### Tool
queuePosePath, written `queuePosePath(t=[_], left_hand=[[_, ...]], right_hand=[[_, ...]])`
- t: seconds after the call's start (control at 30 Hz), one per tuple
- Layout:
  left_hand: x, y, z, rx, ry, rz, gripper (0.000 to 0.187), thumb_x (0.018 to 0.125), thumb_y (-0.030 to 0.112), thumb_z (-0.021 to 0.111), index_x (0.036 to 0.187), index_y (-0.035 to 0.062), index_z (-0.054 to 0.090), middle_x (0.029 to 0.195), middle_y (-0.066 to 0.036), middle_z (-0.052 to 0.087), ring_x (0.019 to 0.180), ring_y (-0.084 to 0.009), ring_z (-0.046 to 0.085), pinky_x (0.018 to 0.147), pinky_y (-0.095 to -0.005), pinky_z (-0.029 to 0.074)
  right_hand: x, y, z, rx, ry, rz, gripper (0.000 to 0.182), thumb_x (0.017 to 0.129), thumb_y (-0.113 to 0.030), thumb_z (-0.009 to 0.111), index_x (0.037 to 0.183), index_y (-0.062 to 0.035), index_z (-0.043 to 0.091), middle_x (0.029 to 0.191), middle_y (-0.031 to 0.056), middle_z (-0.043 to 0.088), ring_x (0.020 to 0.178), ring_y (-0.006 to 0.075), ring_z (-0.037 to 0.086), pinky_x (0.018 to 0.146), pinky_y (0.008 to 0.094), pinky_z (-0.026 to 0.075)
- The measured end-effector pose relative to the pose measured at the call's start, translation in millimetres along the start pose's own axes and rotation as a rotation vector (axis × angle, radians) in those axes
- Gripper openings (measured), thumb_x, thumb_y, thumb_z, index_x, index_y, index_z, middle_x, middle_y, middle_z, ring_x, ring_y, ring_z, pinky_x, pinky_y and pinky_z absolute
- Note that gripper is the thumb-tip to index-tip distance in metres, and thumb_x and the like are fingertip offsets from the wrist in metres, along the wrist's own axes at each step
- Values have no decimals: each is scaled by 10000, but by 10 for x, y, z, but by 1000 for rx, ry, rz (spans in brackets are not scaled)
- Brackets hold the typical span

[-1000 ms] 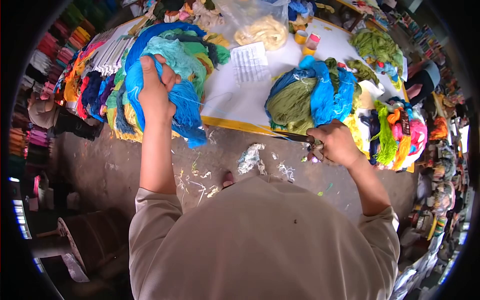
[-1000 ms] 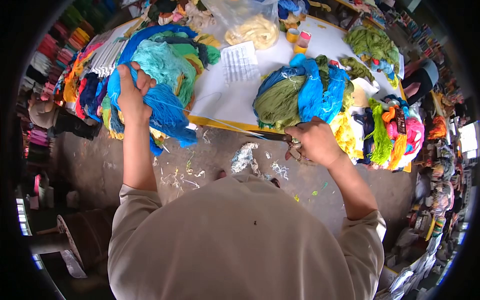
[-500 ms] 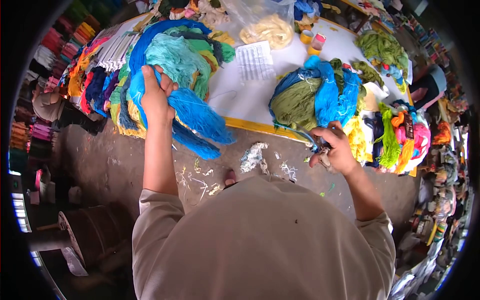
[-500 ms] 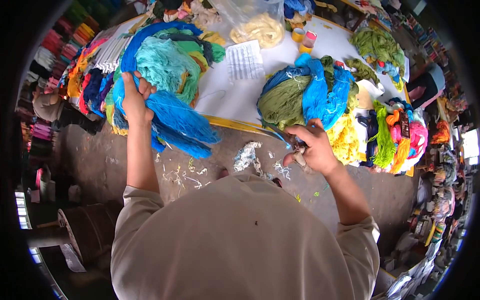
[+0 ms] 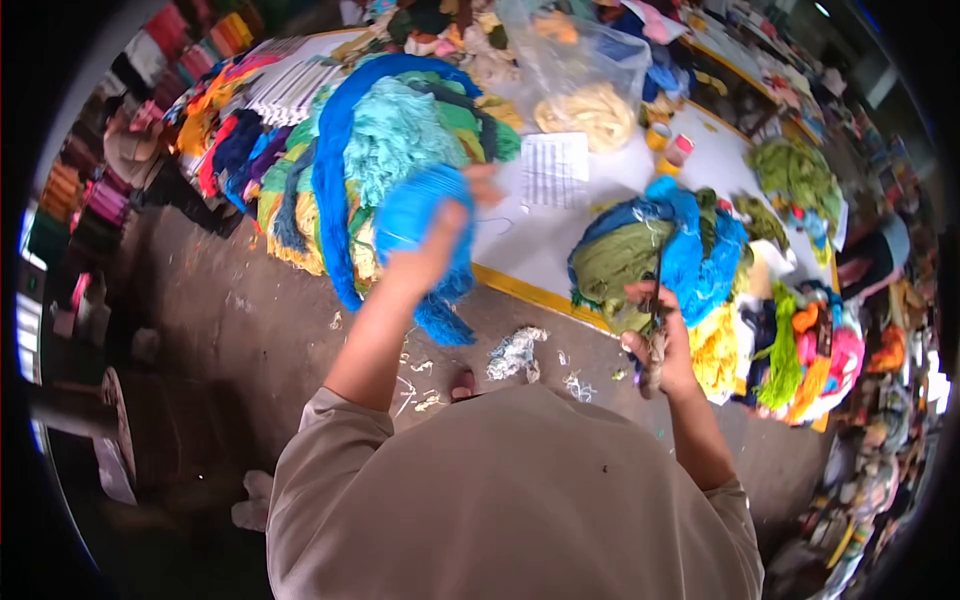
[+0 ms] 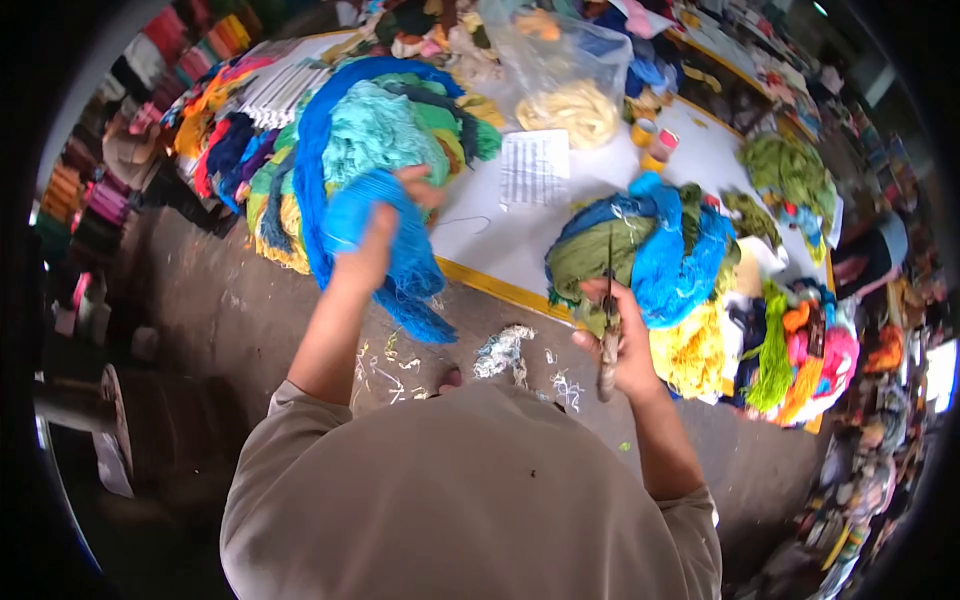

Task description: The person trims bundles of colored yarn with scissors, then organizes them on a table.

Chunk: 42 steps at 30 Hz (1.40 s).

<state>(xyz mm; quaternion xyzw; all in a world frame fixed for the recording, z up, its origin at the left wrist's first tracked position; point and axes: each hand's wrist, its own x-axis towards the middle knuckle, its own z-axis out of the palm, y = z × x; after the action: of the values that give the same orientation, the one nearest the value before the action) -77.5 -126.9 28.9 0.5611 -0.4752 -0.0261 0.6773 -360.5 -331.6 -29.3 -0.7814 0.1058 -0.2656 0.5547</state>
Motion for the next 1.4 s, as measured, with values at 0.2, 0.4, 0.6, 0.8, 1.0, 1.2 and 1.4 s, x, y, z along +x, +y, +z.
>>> queuePosePath(t=[0.2,0.4,0.6,0.8,1.0,1.2,1.4], left_hand=[[130,416,635,322,-464,298,930,793,571,688,1518,77,379,1611,-207,226,1462,-390,286,1141,-470,324],[232,468,64,911,-646,417,1056,687,734,657,1462,42,470,1602,-191,269,1489,-365,226,1165,-430,284],[-73,204,-98,-899,50,-174,1308,664,874,577,1548,-13,198,1583,-193,297,1439,-372,330,1156,-526,300],[-107,292,188,-1516,181,-278,1130,804,864,384,1520,-2,261,1570,-178,330,1427,-368,346,1165,-556,268],[-162,288,178,-1427,280,-296,1028,885,767,413,1536,-8,232,1585,-108,334,1452,-254,336,1192,-496,258],[-195,275,155,-1604,310,-318,1037,867,803,377,1534,20,241,1576,-137,330,1445,-301,321,1170,-571,258],[-230,261,196,-1366,356,-387,1039,870,798,389,1523,2,253,1557,-145,355,1421,-296,355,1155,-587,280]], right_hand=[[481,-272,708,318,-97,-230,1026,682,-249,917,1468,-18,300,1408,133,463,1318,243,446,1114,433,339],[484,-504,725,405,-49,77,680,754,9,785,1349,-34,458,1201,88,620,1108,168,601,964,349,487],[422,-648,612,-184,-255,-53,772,764,-116,844,1410,-101,422,1124,95,632,1013,226,633,899,366,497],[468,-619,597,92,-417,97,467,790,-39,789,1230,-81,639,750,-14,578,721,50,551,634,216,437],[410,-678,739,149,-536,321,376,831,11,699,1196,-75,670,764,-40,582,672,31,556,588,192,432],[422,-619,819,158,-513,302,336,860,4,642,1181,-88,682,791,-35,561,664,35,583,535,181,414],[447,-712,808,121,-508,274,272,868,-49,662,1136,-89,679,805,-50,540,661,23,549,550,189,413]])
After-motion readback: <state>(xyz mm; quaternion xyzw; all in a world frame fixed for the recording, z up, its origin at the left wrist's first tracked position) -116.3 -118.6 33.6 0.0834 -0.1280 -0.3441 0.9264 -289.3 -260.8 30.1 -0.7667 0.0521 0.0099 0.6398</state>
